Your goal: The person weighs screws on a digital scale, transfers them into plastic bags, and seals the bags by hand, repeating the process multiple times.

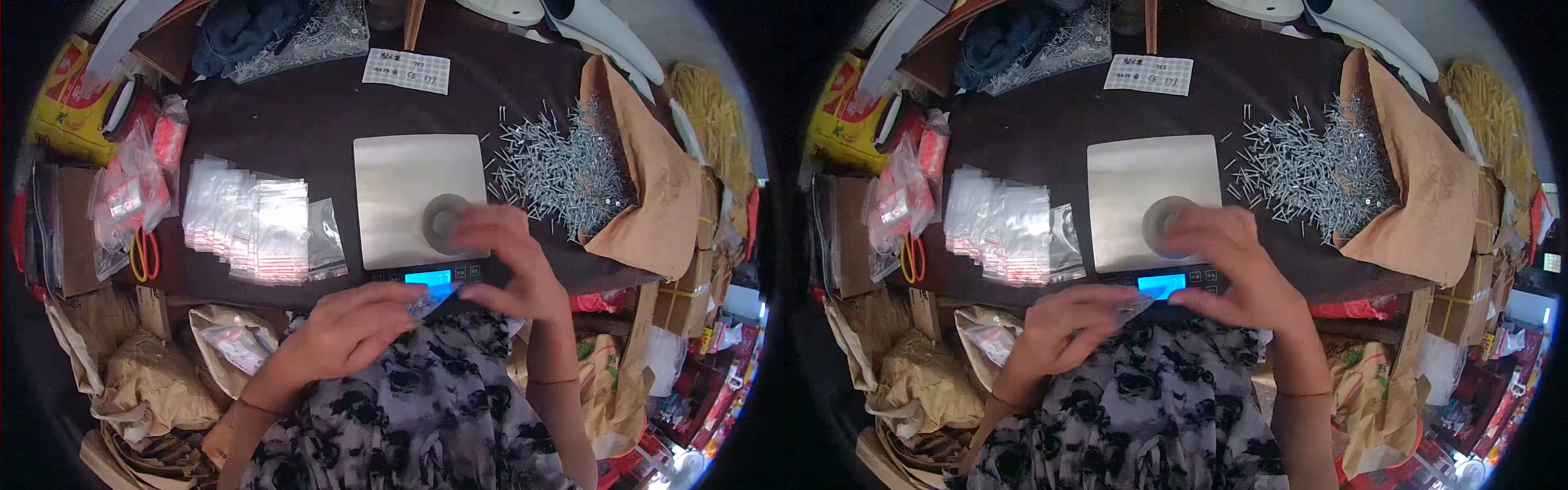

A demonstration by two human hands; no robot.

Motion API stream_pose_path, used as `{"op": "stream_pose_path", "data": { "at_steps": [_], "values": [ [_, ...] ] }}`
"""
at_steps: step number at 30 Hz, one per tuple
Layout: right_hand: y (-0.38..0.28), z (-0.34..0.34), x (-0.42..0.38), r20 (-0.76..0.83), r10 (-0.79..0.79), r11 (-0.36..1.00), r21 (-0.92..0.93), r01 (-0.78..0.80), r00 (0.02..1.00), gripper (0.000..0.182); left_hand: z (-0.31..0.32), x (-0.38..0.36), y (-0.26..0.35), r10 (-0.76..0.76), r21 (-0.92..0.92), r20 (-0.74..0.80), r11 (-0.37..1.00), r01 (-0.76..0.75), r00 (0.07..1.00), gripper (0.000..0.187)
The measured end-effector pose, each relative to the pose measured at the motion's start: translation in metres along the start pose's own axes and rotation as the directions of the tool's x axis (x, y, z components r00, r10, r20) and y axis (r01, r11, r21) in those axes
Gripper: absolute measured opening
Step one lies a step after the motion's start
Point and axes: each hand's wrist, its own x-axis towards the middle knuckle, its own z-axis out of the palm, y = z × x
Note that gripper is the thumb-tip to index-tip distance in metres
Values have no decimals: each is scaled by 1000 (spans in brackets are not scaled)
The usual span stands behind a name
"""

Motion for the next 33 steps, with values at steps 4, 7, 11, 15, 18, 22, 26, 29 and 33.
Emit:
{"op": "stream_pose_path", "data": {
  "at_steps": [4, 7, 11, 15, 18, 22, 26, 29, 33],
  "values": [
    [-20, -2, -3, 29, -87, 994, 66, 85, 996, 24, 1, 2, 4, 64, -63, 47, 996, -61, 997, 15],
    [-28, 0, -2, -16, -70, 995, 69, 71, 997, 18, 1, -1, 7, 21, -136, 43, 991, -15, 999, 14],
    [-33, 0, 0, 8, -73, 994, 82, 72, 997, 17, -1, -3, 7, 44, -159, 32, 987, -38, 999, 12],
    [-33, 6, -1, 4, -156, 983, 93, 155, 988, 15, -1, -3, 3, 79, -242, 15, 967, -73, 997, 16],
    [-32, 13, 0, 36, -259, 963, 82, 256, 965, 14, -2, 2, 13, -45, -232, 47, 971, 55, 998, 23],
    [-37, 23, 5, 75, -282, 959, 35, 280, 957, 13, -1, 2, 14, -121, -85, 98, 988, 129, 988, 26],
    [-36, 26, 6, 61, -291, 956, 50, 288, 955, 13, -3, 1, 13, -160, -109, 68, 980, 167, 985, 21],
    [-35, 29, 7, 42, -289, 956, 73, 285, 956, 13, -3, 1, 15, -202, -87, 44, 975, 206, 978, 17],
    [-36, 34, 11, -11, -266, 960, 91, 265, 964, 14, -4, 1, 14, -226, -69, 27, 971, 228, 974, 16]
  ]
}}
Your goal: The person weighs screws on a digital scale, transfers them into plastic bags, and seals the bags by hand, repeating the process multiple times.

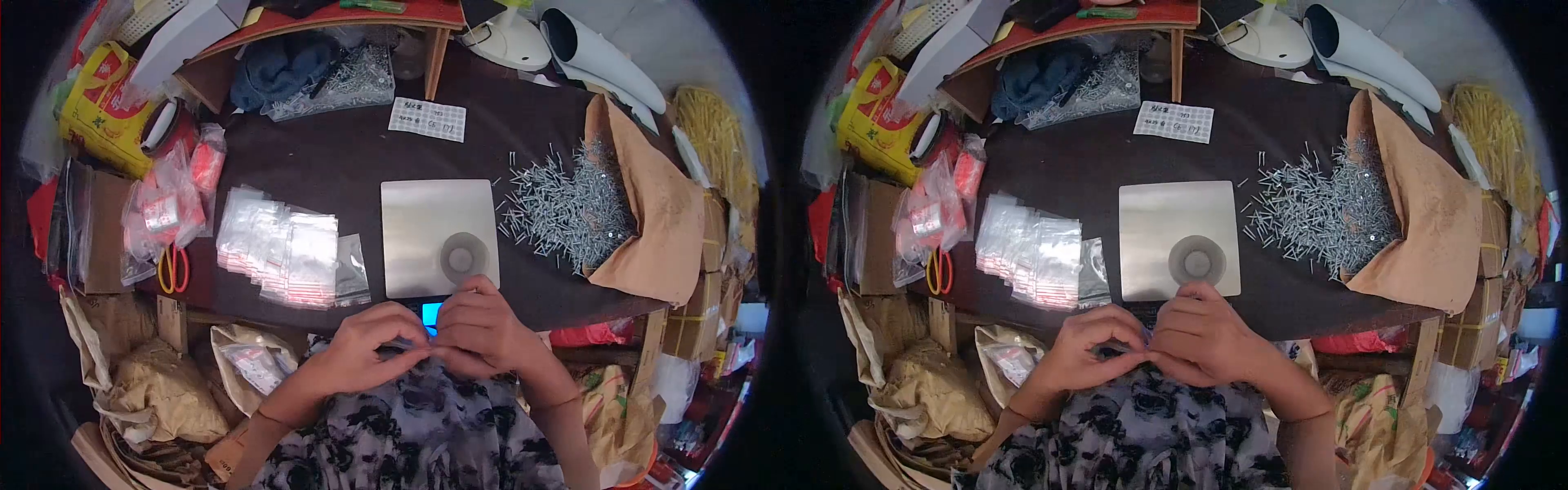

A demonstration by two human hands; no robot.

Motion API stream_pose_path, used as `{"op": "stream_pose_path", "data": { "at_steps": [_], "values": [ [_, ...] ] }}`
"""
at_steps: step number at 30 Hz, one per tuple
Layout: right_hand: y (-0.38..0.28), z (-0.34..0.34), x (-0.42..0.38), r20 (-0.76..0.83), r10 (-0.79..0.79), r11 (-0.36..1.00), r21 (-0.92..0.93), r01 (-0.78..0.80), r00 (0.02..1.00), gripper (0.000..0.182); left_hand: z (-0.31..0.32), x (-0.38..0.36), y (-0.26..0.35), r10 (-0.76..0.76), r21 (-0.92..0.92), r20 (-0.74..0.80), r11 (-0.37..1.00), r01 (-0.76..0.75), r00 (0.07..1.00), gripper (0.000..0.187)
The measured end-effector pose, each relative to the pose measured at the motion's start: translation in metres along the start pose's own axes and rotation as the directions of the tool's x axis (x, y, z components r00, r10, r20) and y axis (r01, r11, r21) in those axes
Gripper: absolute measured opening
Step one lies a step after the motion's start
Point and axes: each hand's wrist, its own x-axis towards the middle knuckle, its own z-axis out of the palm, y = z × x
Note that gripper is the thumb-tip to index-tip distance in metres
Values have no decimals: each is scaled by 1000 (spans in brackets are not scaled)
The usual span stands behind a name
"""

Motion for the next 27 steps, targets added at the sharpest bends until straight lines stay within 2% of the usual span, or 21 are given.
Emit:
{"op": "stream_pose_path", "data": {
  "at_steps": [3, 7, 9, 15, 19, 22, 23, 24, 27],
  "values": [
    [-1, 6, 3, 21, -63, 989, -136, 66, 998, 18, -1, -1, -4, 34, -9, 11, 999, -33, 999, 12],
    [1, 12, -1, -14, -155, 977, -152, 151, 988, 23, -4, -6, -10, 22, -65, 30, 998, -20, 999, 12],
    [1, 8, -1, -76, -183, 975, -144, 171, 980, 24, -12, -8, -13, 31, -119, -47, 992, -36, 998, 14],
    [8, 11, -3, -126, -70, 984, -171, 47, 990, 21, -20, -7, -21, -53, -275, -209, 961, -7, 976, 27],
    [19, 5, -5, -80, 108, 981, -151, -119, 991, 21, -17, 1, -32, -186, -320, -295, 943, 87, 937, 27],
    [27, -8, -10, -148, 256, 944, -176, -280, 955, 33, -17, 12, -39, -184, -218, -384, 970, 105, 905, 23],
    [31, -17, -14, -195, 305, 918, -200, -342, 932, 37, -17, 13, -48, -102, -133, -446, 990, 47, 889, 25],
    [36, -27, -20, -242, 352, 888, -219, -404, 904, 42, -20, 15, -45, -108, -98, -464, 993, 71, 879, 40],
    [67, -70, -42, -272, 452, 746, -407, -527, 850, 53, -32, 8, -53, -54, -24, -545, 999, 49, 836, 55]
  ]
}}
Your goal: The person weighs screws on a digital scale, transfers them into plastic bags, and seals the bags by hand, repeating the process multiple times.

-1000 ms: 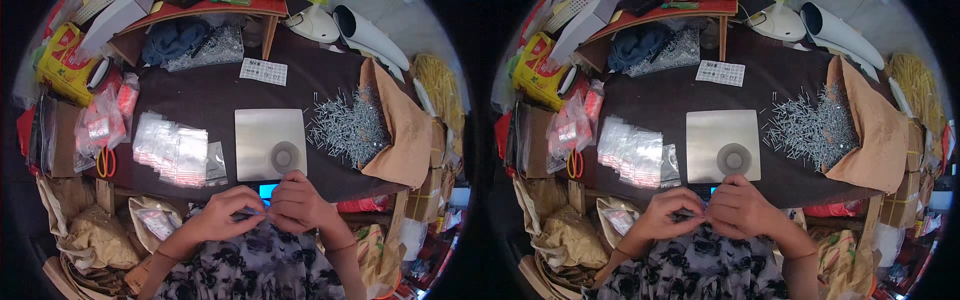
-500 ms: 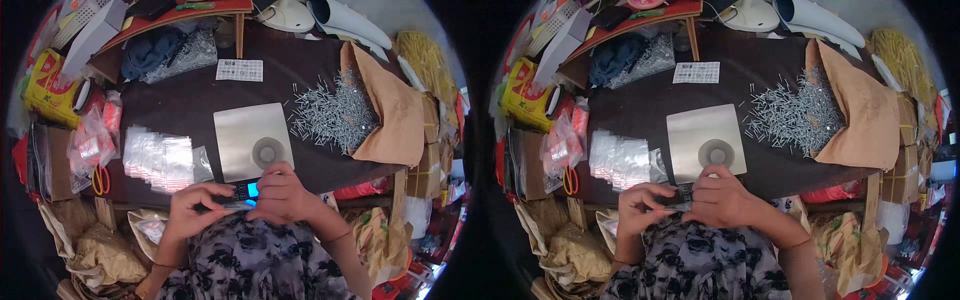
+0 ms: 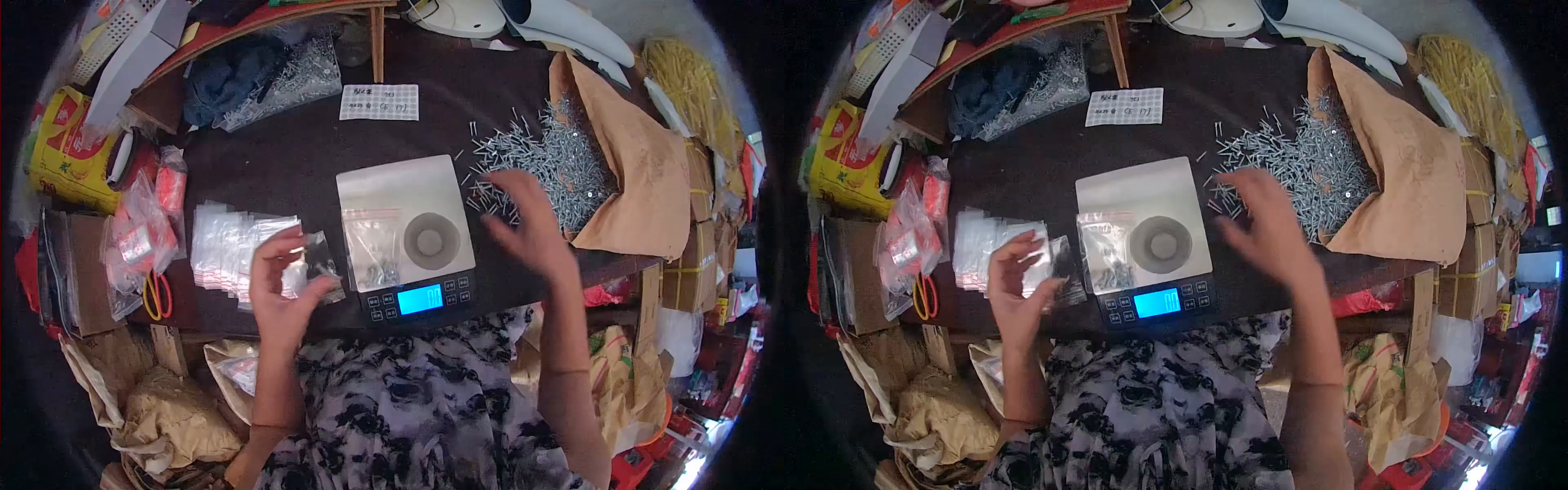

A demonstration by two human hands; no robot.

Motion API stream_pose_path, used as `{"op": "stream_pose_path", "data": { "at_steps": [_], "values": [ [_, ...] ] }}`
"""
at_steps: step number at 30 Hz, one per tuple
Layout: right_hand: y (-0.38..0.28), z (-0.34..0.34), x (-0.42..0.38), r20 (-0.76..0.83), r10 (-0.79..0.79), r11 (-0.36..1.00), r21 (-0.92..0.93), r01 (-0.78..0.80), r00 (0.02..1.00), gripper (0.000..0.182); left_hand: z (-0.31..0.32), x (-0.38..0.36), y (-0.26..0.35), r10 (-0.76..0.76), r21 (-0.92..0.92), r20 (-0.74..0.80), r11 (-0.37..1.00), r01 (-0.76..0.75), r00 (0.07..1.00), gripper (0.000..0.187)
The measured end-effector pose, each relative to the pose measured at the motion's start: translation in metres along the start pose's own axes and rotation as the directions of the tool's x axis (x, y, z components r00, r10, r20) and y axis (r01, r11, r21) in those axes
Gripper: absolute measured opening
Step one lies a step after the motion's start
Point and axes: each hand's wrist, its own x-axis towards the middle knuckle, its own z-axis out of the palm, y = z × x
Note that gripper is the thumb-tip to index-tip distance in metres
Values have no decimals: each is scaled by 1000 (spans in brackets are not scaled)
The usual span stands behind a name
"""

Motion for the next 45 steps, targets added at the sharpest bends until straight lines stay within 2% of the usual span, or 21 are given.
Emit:
{"op": "stream_pose_path", "data": {
  "at_steps": [4, 8, 14, 19, 20, 23, 24, 26, 29, 30, 32, 33, 34, 35, 37, 38, 39, 41, 42, 45],
  "values": [
    [48, -10, 4, 119, 153, 967, -223, -123, 981, 63, -14, -4, -6, 8, -2, -71, 1000, -8, 997, 49],
    [62, 1, 17, 186, 120, 961, -268, -67, 975, 67, -14, -7, -9, -6, 28, -77, 1000, 8, 997, 45],
    [48, 1, 25, 282, 211, 958, -252, -139, 936, 54, -6, -5, -9, -24, 61, -18, 998, 26, 1000, 42],
    [67, 5, 22, 228, 170, 983, -104, -150, 959, 42, 16, 3, -16, -184, 133, 73, 976, 173, 980, 41],
    [66, 6, 23, 201, 175, 983, -87, -160, 964, 40, 20, 3, -24, -172, 89, 78, 982, 165, 982, 39],
    [53, 13, 15, 69, 26, 986, -167, -14, 997, 36, 30, 7, -33, -267, 87, 115, 962, 258, 957, 36],
    [54, 12, 15, 101, 40, 988, -150, -25, 994, 37, 33, 8, -34, -241, 76, 110, 969, 234, 964, 26],
    [56, 11, 18, 162, 69, 992, -118, -50, 984, 38, 32, 9, -39, -300, 95, 158, 953, 288, 941, 19],
    [65, 11, 20, 152, 116, 990, -92, -102, 982, 38, 30, 9, -37, -293, 114, 180, 955, 276, 939, 11],
    [64, 9, 21, 115, 142, 989, -69, -134, 983, 35, 29, 8, -35, -275, 120, 180, 959, 257, 945, 10],
    [62, 4, 22, 41, 197, 980, -21, -196, 980, 30, 23, 3, -30, -166, -36, 127, 985, 172, 978, 10],
    [67, 1, 23, 74, 269, 954, 116, -276, 960, 27, 19, 0, -25, -111, -115, 97, 986, 122, 989, 10],
    [76, -4, 23, 119, 334, 902, 248, -354, 935, 24, 9, -4, -14, -192, -174, 126, 961, 212, 973, 9],
    [84, -8, 23, 173, 391, 825, 370, -427, 904, 21, 5, -6, -6, -167, -200, 99, 962, 184, 981, 9],
    [90, -12, 22, 187, 422, 732, 506, -455, 887, 20, 0, -9, 4, -118, -250, 43, 960, 125, 992, 9],
    [90, -14, 22, 188, 432, 699, 549, -459, 882, 20, -9, -11, 4, -102, -205, 43, 973, 109, 994, 10],
    [88, -15, 24, 189, 441, 664, 590, -460, 877, 21, -14, -14, 5, -65, -220, 50, 973, 75, 997, 10],
    [77, -17, 23, 220, 397, 677, 585, -446, 891, 23, -21, -17, 9, 8, -248, 61, 969, 7, 998, 11],
    [65, -18, 23, 236, 376, 683, 584, -440, 896, 23, -18, -18, 16, -7, -306, 50, 952, 22, 999, 13],
    [11, -12, 28, 305, 255, 671, 627, -395, 917, 23, -17, -26, 27, 17, -270, 99, 963, 10, 995, 14]
  ]
}}
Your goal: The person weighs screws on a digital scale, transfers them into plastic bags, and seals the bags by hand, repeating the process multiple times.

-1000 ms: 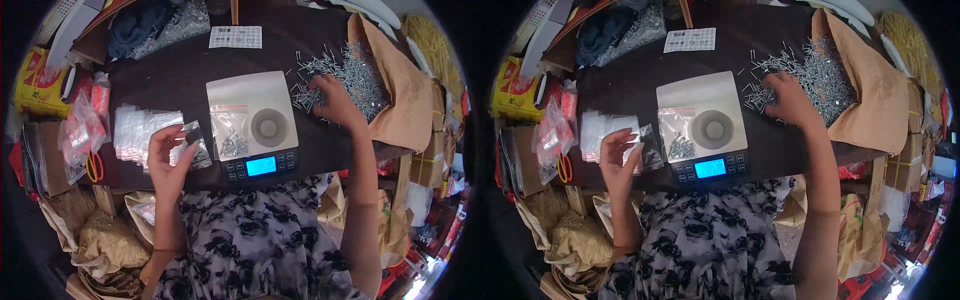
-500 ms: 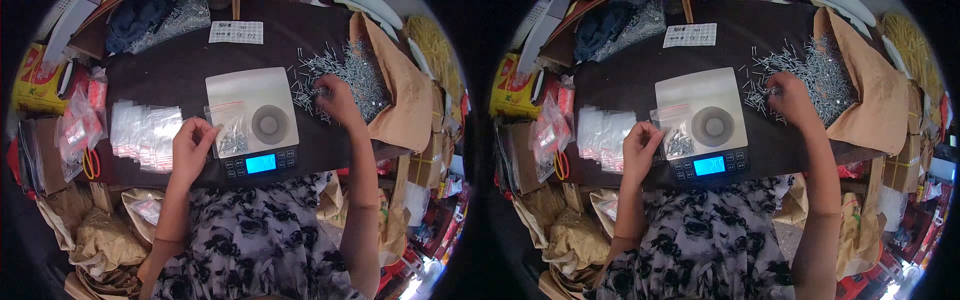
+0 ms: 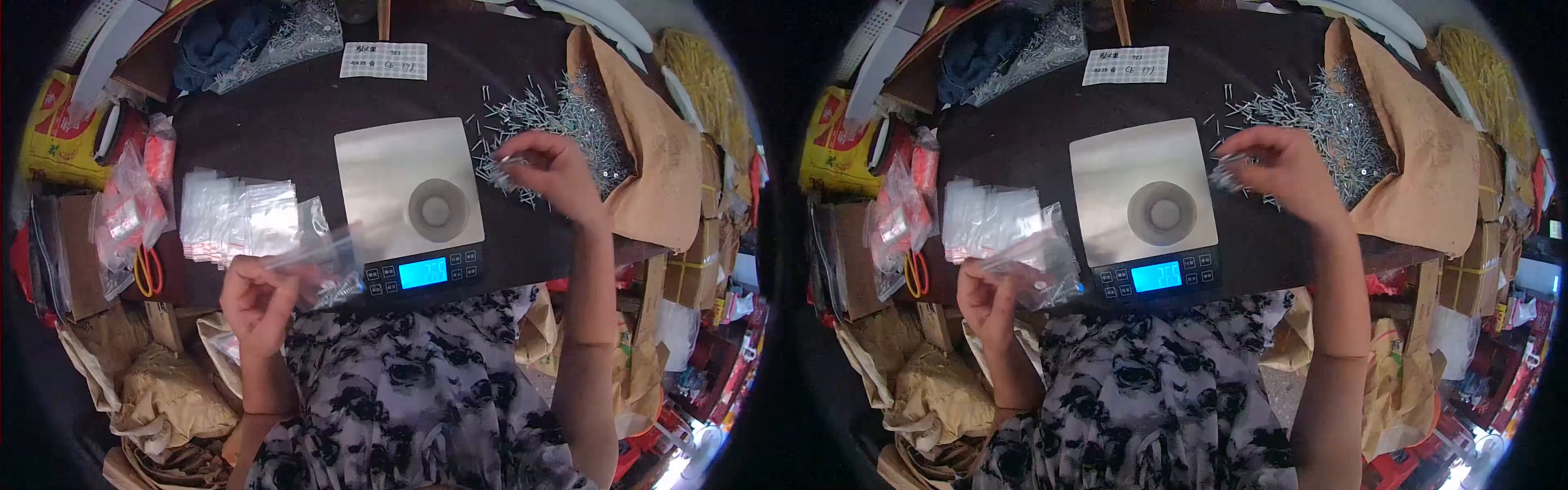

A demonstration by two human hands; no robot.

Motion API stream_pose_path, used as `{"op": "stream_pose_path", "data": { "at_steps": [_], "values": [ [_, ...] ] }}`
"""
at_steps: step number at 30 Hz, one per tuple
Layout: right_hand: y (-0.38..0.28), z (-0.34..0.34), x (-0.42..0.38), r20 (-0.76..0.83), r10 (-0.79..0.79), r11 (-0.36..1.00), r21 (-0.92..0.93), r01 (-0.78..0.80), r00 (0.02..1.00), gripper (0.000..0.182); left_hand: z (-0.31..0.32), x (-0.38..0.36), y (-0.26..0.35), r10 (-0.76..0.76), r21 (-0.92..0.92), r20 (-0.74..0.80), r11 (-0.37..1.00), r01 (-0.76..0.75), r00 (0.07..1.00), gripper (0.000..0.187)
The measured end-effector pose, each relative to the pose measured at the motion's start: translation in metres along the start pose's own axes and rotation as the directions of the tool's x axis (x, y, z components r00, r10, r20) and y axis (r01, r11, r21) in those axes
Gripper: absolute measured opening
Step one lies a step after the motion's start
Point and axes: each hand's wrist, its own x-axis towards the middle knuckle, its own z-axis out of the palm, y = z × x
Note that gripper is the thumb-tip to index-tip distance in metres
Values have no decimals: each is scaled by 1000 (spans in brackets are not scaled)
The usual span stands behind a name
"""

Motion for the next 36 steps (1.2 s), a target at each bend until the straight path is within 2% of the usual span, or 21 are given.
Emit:
{"op": "stream_pose_path", "data": {
  "at_steps": [4, 5, 8, 9, 11, 14, 16, 18, 19, 21, 24, 26, 28, 30, 32, 33, 35, 36],
  "values": [
    [-11, 52, -3, 146, -221, 952, -184, 246, 964, 23, 8, -8, -1, -27, -46, 81, 998, 31, 996, 16],
    [-11, 59, -5, 173, -285, 921, -221, 320, 943, 24, 9, -7, -1, 5, -3, 118, 1000, -5, 993, 15],
    [-30, 59, -18, 112, -196, 947, -235, 217, 974, 30, 18, -10, 3, -27, -92, 179, 995, 44, 984, 13],
    [-39, 57, -25, 189, -208, 952, -188, 243, 960, 29, 16, -15, 3, -74, -45, 197, 995, 84, 978, 11],
    [-52, 54, -41, 332, -236, 956, -89, 279, 913, 28, 20, -15, -2, -69, -66, 314, 993, 94, 947, 11],
    [-37, 66, -59, 445, -384, 895, -35, 444, 809, 23, 30, -12, -3, -55, -18, 494, 997, 74, 868, 15],
    [-29, 69, -71, 384, -391, 918, 95, 386, 836, 15, 36, -9, -6, -18, 0, 593, 1000, 23, 805, 17],
    [-8, 58, -84, 335, -382, 913, 282, 295, 861, 14, 35, -8, -7, -95, 76, 529, 995, 65, 843, 18],
    [-2, 51, -94, 309, -296, 934, 291, 207, 904, 12, 34, -8, -8, -132, 113, 495, 990, 87, 859, 19],
    [9, 31, -117, 256, -110, 948, 316, 25, 960, 9, 17, -7, -15, -92, 324, 418, 945, -54, 904, 23],
    [30, -14, -140, 502, 112, 944, 215, -250, 857, 9, -10, -8, -27, -5, 571, 344, 795, -205, 939, 26],
    [27, -17, -144, 485, 191, 939, 163, -303, 853, 8, -12, -6, -30, 22, 695, 334, 669, -262, 942, 27],
    [24, -14, -142, 446, 236, 946, 98, -309, 863, 8, -10, -1, -29, 10, 799, 340, 524, -294, 940, 27],
    [23, -7, -135, 383, 242, 963, 20, -270, 891, 8, -14, -5, -45, 7, 807, 356, 501, -312, 934, 25],
    [18, 2, -123, 340, 188, 981, -107, -161, 921, 8, -19, -7, -56, 33, 794, 380, 502, -345, 924, 26],
    [16, 8, -117, 321, 161, 979, -171, -110, 933, 8, -18, -8, -56, 18, 788, 304, 558, -262, 952, 26],
    [16, 19, -104, 263, 148, 986, -111, -123, 953, 9, -15, -11, -55, -23, 751, 142, 654, -93, 990, 26],
    [16, 25, -97, 235, 140, 989, -80, -125, 962, 9, -14, -11, -52, -34, 749, 145, 657, -87, 989, 26]
  ]
}}
